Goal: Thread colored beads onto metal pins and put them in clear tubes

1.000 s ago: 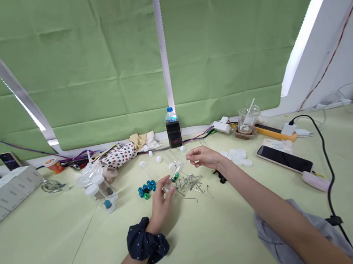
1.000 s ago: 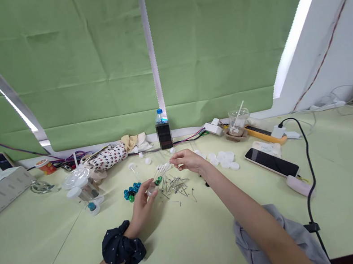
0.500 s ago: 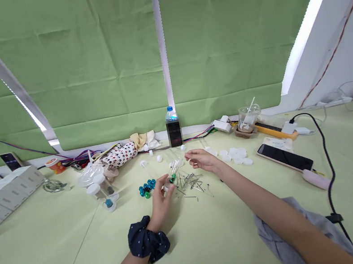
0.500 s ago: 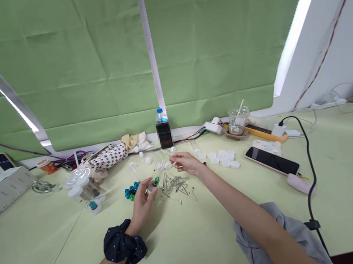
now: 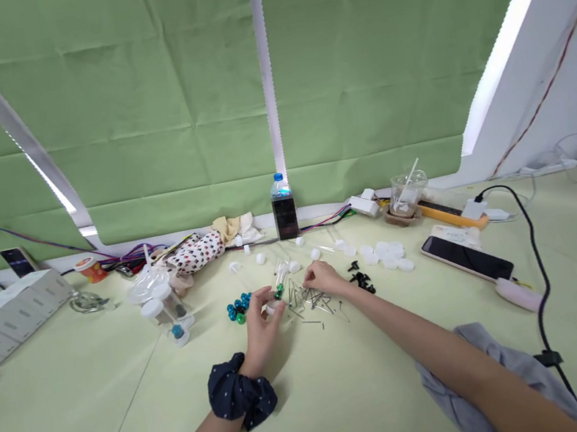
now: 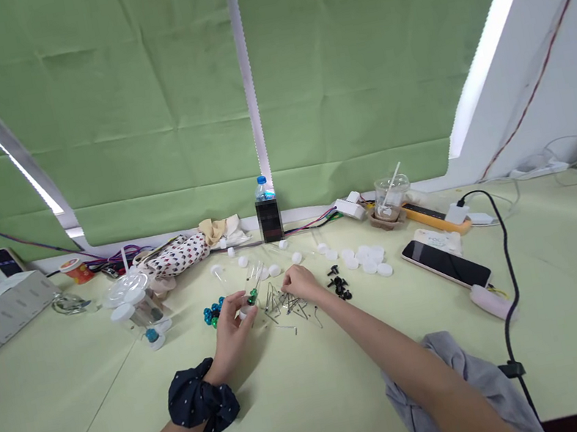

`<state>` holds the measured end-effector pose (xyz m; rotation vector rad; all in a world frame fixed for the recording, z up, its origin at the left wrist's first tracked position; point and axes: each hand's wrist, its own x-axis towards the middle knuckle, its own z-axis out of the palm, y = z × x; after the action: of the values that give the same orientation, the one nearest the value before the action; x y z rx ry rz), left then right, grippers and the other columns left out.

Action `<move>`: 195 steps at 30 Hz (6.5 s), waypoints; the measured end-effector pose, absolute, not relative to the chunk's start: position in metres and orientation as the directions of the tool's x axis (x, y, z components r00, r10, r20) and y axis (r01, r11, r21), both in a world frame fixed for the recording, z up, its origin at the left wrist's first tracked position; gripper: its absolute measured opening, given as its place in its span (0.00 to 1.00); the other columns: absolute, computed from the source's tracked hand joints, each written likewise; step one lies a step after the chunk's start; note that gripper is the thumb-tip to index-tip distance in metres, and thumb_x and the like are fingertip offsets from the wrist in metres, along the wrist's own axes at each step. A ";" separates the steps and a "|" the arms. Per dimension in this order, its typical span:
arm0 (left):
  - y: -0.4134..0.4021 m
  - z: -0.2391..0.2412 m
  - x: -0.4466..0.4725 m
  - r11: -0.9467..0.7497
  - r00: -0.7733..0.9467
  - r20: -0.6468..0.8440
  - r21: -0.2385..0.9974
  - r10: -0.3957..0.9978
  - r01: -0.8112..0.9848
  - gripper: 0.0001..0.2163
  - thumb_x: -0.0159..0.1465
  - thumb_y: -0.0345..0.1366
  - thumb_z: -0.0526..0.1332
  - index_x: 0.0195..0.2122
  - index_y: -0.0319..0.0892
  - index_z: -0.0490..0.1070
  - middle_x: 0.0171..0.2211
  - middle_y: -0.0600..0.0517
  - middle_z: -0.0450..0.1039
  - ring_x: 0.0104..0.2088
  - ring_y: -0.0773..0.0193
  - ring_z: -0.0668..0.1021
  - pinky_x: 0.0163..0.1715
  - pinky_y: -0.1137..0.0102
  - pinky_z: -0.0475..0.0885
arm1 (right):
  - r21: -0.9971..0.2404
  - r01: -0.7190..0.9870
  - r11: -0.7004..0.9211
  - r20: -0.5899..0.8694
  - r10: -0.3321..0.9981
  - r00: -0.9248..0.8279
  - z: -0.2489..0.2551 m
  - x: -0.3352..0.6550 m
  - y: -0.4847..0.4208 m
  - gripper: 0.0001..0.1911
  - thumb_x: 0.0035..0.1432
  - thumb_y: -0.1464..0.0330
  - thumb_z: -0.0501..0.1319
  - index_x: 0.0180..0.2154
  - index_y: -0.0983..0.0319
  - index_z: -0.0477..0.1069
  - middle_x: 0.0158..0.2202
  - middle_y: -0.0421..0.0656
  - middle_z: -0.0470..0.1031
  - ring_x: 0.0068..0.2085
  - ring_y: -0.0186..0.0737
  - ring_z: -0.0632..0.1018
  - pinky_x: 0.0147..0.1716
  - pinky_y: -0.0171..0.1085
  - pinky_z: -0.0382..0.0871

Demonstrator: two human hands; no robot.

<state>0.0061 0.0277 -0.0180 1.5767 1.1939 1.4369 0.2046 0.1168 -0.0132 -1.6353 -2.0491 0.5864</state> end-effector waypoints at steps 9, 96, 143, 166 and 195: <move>0.030 -0.020 0.006 -0.338 -0.037 0.348 0.927 0.937 0.161 0.17 0.56 0.40 0.62 0.46 0.44 0.64 0.40 0.48 0.71 0.43 0.59 0.73 0.39 0.67 0.68 | -0.551 0.783 0.288 0.102 0.955 -0.280 -0.004 0.204 0.110 0.04 0.50 0.72 0.61 0.24 0.65 0.72 0.36 0.50 0.75 0.43 0.44 0.73 0.38 0.34 0.63; 0.023 -0.009 0.010 -0.258 0.121 0.251 0.965 0.960 0.044 0.18 0.58 0.40 0.61 0.48 0.44 0.63 0.43 0.47 0.70 0.45 0.59 0.73 0.41 0.68 0.67 | -0.401 0.916 -0.015 0.052 0.998 0.039 0.061 0.317 0.127 0.16 0.48 0.70 0.62 0.41 0.64 0.68 0.39 0.49 0.73 0.41 0.44 0.74 0.35 0.35 0.66; 0.019 -0.005 0.011 -0.384 0.138 0.363 0.906 0.922 0.181 0.18 0.59 0.41 0.60 0.50 0.44 0.67 0.48 0.46 0.72 0.48 0.55 0.73 0.47 0.62 0.66 | -0.920 0.026 0.391 0.291 0.726 -0.623 0.080 0.239 0.092 0.20 0.43 0.63 0.69 0.40 0.62 0.74 0.41 0.45 0.74 0.43 0.43 0.74 0.44 0.42 0.68; 0.021 -0.012 0.008 -0.372 0.143 0.351 0.914 0.925 0.165 0.19 0.59 0.40 0.61 0.51 0.42 0.68 0.51 0.45 0.71 0.51 0.53 0.72 0.52 0.60 0.64 | -0.942 0.036 0.334 0.226 0.708 -0.669 0.075 0.239 0.093 0.20 0.44 0.66 0.68 0.42 0.63 0.73 0.41 0.46 0.75 0.44 0.43 0.75 0.43 0.40 0.68; 0.019 -0.013 0.007 -0.347 0.130 0.327 0.916 0.936 0.200 0.20 0.58 0.40 0.61 0.51 0.37 0.68 0.51 0.43 0.71 0.51 0.53 0.72 0.52 0.60 0.65 | -0.942 0.019 0.336 0.230 0.685 -0.691 0.070 0.233 0.093 0.22 0.43 0.63 0.68 0.42 0.65 0.74 0.39 0.46 0.75 0.42 0.42 0.74 0.42 0.39 0.67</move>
<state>0.0072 0.0190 -0.0130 1.6767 1.1137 1.2726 0.2331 0.0928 0.0698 -0.6149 -1.9850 1.3872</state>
